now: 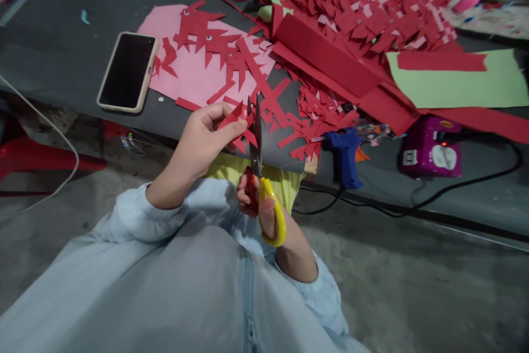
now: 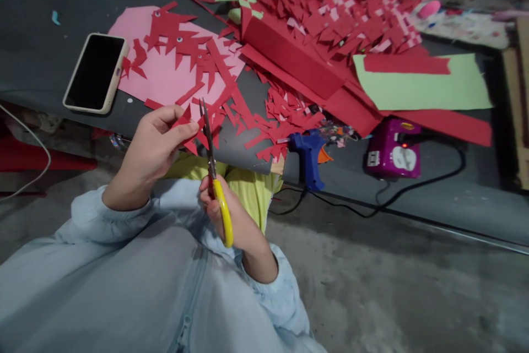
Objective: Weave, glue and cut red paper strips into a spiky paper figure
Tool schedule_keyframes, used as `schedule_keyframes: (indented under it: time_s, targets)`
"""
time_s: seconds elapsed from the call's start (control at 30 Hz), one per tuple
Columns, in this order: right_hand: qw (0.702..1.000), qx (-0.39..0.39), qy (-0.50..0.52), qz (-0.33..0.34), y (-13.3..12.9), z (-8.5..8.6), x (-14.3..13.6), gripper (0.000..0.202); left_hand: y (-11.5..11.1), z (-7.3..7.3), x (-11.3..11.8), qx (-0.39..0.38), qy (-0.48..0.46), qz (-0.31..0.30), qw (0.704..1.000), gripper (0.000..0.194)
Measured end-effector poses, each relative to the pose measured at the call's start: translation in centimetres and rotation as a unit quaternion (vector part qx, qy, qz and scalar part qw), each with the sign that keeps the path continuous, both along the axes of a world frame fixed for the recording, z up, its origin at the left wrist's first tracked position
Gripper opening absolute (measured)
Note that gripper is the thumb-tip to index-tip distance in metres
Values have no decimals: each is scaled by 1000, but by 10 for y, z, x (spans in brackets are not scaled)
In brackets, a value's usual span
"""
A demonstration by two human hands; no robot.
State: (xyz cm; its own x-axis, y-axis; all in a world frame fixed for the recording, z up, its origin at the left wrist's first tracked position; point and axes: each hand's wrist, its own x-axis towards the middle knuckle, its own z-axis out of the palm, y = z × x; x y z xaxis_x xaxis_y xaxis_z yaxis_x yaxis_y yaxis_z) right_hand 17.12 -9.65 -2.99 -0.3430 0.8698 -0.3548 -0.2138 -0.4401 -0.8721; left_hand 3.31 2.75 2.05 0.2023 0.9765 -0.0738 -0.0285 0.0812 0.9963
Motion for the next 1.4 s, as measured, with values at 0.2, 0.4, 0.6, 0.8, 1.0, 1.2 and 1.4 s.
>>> schedule_keyframes:
  time_s: [0.2, 0.4, 0.6, 0.8, 1.0, 1.2, 1.4]
  targets:
    - [998, 52, 35, 3, -1, -4, 1, 57, 0, -2, 1, 20, -16, -26, 999, 24]
    - [997, 57, 55, 0, -3, -4, 0, 54, 2, -6, 3, 39, -45, -39, 997, 30]
    - [998, 48, 44, -12, -1, -3, -2, 57, 1, -5, 4, 33, -46, -45, 997, 23]
    - [998, 39, 48, -31, 1, 1, -6, 55, 0, -4, 4, 25, -49, -50, 997, 25]
    - [998, 27, 41, -29, 1, 3, -6, 54, 1, -4, 4, 28, -38, -45, 998, 31]
    - [999, 22, 26, -34, 1, 5, -7, 53, 1, -6, 3, 18, -16, -43, 999, 32]
    - [998, 18, 43, -41, 0, 4, -8, 50, 1, -3, 3, 15, 5, -42, 999, 35]
